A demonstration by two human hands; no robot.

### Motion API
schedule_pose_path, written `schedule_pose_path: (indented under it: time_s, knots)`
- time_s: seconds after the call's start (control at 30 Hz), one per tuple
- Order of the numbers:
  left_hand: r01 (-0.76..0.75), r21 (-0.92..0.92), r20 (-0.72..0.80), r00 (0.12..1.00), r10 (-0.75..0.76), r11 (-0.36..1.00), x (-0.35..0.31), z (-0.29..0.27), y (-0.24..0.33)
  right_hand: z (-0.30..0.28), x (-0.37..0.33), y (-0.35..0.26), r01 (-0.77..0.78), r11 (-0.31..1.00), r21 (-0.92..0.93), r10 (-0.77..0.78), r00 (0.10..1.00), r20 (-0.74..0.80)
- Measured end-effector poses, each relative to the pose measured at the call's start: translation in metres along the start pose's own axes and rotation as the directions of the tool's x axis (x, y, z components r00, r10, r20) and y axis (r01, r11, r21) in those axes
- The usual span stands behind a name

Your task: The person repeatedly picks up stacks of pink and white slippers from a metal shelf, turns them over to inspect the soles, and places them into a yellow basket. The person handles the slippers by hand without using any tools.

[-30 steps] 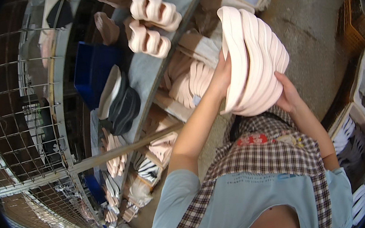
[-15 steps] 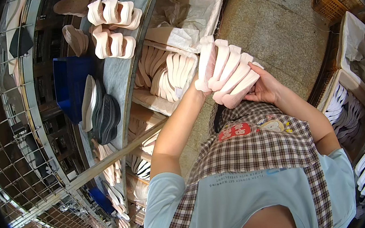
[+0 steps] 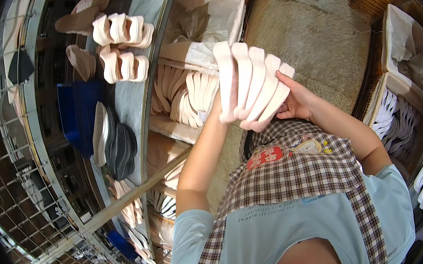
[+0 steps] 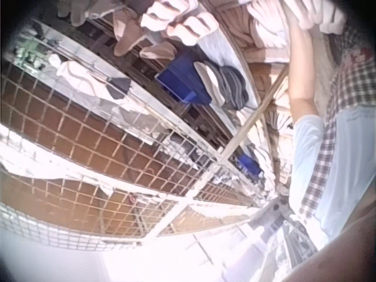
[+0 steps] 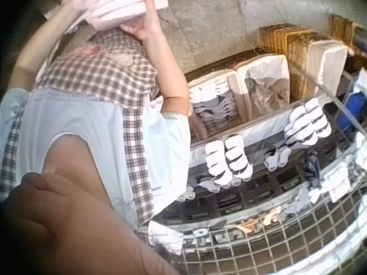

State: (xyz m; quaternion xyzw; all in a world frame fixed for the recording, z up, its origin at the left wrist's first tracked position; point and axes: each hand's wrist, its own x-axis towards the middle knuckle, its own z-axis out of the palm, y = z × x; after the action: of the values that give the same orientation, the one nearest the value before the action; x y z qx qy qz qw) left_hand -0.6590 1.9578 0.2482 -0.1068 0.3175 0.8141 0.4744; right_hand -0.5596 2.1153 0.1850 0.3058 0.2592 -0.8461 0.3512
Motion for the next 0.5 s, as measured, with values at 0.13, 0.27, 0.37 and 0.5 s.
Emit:
schedule_pose_path:
  time_s: [0.13, 0.27, 0.37, 0.5]
  knots:
    - [-0.133, 0.26, -0.197, 0.962, 0.187, 0.956, -0.01, 0.01, -0.002, 0.016, -0.013, -0.01, 0.392, 0.905, -0.167, -0.391, 0.919, 0.037]
    - [-0.222, 0.192, -0.078, 0.968, 0.24, 0.956, -0.011, 0.025, 0.015, 0.025, -0.023, -0.026, 0.666, 0.726, -0.172, -0.634, 0.745, 0.208]
    - [-0.246, 0.164, -0.016, 0.968, 0.252, 0.955, -0.008, 0.029, 0.036, 0.029, -0.027, -0.034, 0.74, 0.647, -0.186, -0.695, 0.672, 0.256]
    - [-0.274, 0.155, 0.033, 0.962, 0.272, 0.949, -0.008, 0.027, 0.055, 0.029, -0.028, -0.043, 0.772, 0.569, -0.283, -0.714, 0.634, 0.297]
